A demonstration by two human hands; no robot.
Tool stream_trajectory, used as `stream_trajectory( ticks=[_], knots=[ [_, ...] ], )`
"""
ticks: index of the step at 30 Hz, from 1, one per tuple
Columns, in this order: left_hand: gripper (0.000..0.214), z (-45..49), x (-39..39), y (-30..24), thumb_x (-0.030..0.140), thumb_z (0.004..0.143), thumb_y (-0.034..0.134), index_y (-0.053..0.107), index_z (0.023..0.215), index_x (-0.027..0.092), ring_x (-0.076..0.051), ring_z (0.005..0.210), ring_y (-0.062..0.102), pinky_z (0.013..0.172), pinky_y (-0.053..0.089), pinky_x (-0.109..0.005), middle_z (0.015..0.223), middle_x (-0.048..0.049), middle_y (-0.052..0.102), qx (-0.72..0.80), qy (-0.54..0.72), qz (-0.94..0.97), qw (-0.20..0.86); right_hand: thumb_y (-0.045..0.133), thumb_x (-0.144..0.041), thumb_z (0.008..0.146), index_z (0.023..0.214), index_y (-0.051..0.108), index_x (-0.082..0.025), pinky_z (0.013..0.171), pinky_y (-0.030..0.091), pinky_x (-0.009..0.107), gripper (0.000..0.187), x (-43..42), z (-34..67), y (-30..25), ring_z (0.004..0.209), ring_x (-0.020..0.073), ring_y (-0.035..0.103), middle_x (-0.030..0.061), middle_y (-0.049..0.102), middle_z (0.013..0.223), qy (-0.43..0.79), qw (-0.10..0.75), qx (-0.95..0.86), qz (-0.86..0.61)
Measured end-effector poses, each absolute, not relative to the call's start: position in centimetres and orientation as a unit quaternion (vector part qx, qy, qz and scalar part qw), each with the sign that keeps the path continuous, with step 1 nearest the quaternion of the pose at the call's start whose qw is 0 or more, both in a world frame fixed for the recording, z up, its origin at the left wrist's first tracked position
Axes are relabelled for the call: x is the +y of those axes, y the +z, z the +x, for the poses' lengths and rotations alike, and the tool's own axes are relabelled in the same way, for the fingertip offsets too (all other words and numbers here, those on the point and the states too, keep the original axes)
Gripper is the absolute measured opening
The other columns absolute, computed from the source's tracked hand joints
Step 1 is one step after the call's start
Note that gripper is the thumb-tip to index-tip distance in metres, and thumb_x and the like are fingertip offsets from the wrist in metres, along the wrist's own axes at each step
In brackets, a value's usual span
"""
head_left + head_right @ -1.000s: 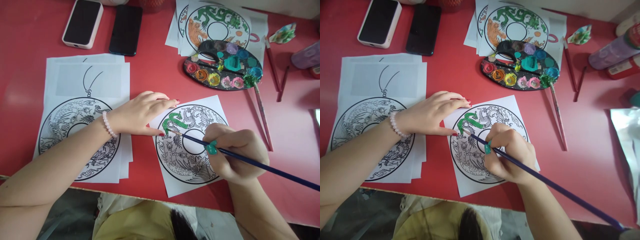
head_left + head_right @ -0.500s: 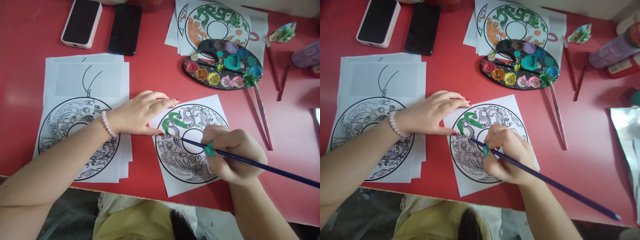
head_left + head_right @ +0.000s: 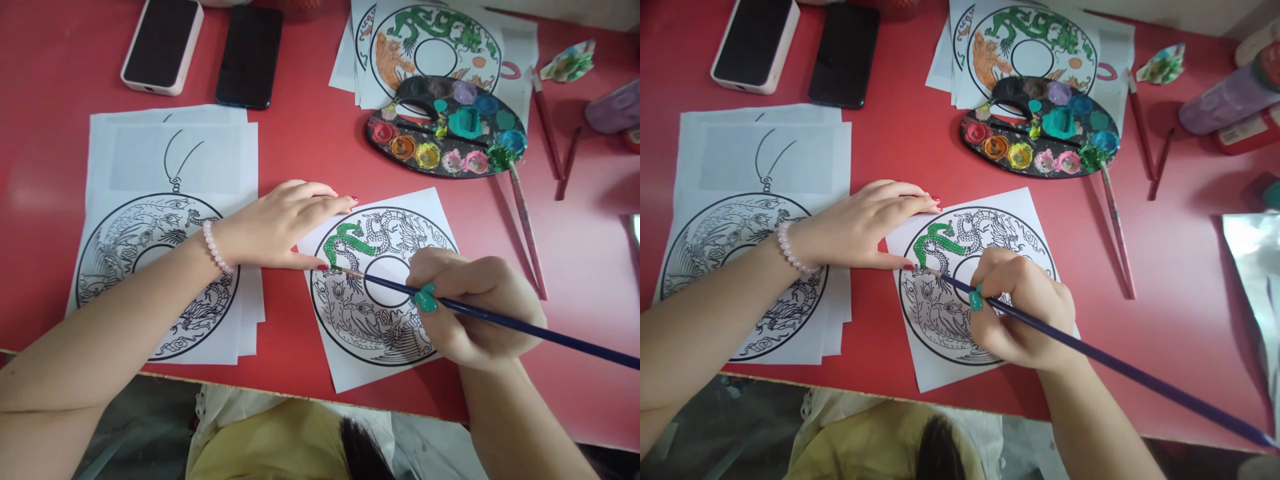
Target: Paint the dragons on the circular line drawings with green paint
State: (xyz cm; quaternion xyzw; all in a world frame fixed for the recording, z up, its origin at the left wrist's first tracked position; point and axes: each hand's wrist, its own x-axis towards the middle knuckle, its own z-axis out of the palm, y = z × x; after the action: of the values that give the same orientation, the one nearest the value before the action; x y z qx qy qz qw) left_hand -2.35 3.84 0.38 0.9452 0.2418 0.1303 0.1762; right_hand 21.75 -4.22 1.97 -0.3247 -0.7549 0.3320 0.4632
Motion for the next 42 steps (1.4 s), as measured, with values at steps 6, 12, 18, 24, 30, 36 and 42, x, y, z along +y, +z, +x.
stream_trajectory(
  ticks=[6, 12, 18, 24, 30, 36, 42],
  knots=[
    [0.073, -2.34, 3.78, 0.45, 0.049, 0.082, 0.067, 0.038, 0.137, 0.012, -0.03, 0.124, 0.044, 0.104, 0.033, -0.041, 0.133, -0.0174, 0.05, 0.244, 0.12, 0.947, 0.173, 0.049, 0.001, 0.064, 0.08, 0.045, -0.021, 0.045, 0.033, 0.027, 0.027, -4.18, 21.68, 1.96, 0.054, 0.0105, 0.043, -0.0008, 0.044, 0.067, 0.339, 0.462, -0.759, -0.309],
    [0.073, -2.36, 3.79, 0.42, 0.05, 0.082, 0.066, 0.038, 0.138, 0.014, -0.029, 0.124, 0.044, 0.103, 0.033, -0.041, 0.133, -0.0167, 0.05, 0.245, 0.124, 0.946, 0.175, 0.049, 0.001, 0.065, 0.082, 0.046, -0.022, 0.045, 0.034, 0.027, 0.029, -4.21, 21.64, 1.99, 0.055, 0.0112, 0.044, -0.0013, 0.043, 0.066, 0.345, 0.457, -0.757, -0.316],
    [0.073, -2.39, 3.79, 0.41, 0.05, 0.081, 0.067, 0.038, 0.138, 0.014, -0.03, 0.124, 0.044, 0.103, 0.033, -0.042, 0.133, -0.0169, 0.05, 0.243, 0.126, 0.945, 0.179, 0.049, 0.001, 0.063, 0.084, 0.046, -0.022, 0.045, 0.034, 0.028, 0.031, -4.07, 21.57, 2.2, 0.055, 0.0121, 0.046, -0.0004, 0.045, 0.067, 0.319, 0.465, -0.761, -0.321],
    [0.073, -2.36, 3.79, 0.46, 0.047, 0.081, 0.069, 0.037, 0.138, 0.015, -0.03, 0.124, 0.045, 0.102, 0.034, -0.041, 0.133, -0.0161, 0.05, 0.243, 0.123, 0.946, 0.177, 0.05, -0.002, 0.066, 0.082, 0.046, -0.022, 0.045, 0.036, 0.027, 0.027, -4.24, 21.56, 2.2, 0.053, 0.0112, 0.045, -0.0006, 0.046, 0.066, 0.327, 0.461, -0.763, -0.314],
    [0.073, -2.33, 3.77, 0.51, 0.048, 0.081, 0.068, 0.038, 0.138, 0.014, -0.03, 0.124, 0.044, 0.103, 0.033, -0.041, 0.133, -0.0164, 0.05, 0.245, 0.119, 0.946, 0.176, 0.05, 0.0, 0.066, 0.083, 0.046, -0.021, 0.044, 0.034, 0.027, 0.027, -4.21, 21.6, 2.2, 0.055, 0.0112, 0.044, -0.0003, 0.045, 0.067, 0.318, 0.457, -0.769, -0.314],
    [0.073, -2.32, 3.78, 0.55, 0.049, 0.081, 0.068, 0.038, 0.138, 0.014, -0.03, 0.124, 0.044, 0.103, 0.034, -0.042, 0.133, -0.0164, 0.05, 0.245, 0.117, 0.946, 0.176, 0.05, 0.0, 0.066, 0.084, 0.047, -0.021, 0.045, 0.036, 0.028, 0.028, -4.36, 21.6, 2.28, 0.057, 0.0127, 0.047, 0.0003, 0.046, 0.068, 0.297, 0.461, -0.769, -0.329],
    [0.074, -2.32, 3.8, 0.49, 0.049, 0.08, 0.068, 0.038, 0.138, 0.013, -0.03, 0.124, 0.044, 0.103, 0.034, -0.042, 0.133, -0.0174, 0.05, 0.244, 0.119, 0.946, 0.179, 0.049, 0.0, 0.065, 0.083, 0.046, -0.021, 0.043, 0.034, 0.027, 0.027, -4.06, 21.47, 2.5, 0.053, 0.0105, 0.043, -0.001, 0.044, 0.066, 0.312, 0.467, -0.768, -0.308]
  ],
)
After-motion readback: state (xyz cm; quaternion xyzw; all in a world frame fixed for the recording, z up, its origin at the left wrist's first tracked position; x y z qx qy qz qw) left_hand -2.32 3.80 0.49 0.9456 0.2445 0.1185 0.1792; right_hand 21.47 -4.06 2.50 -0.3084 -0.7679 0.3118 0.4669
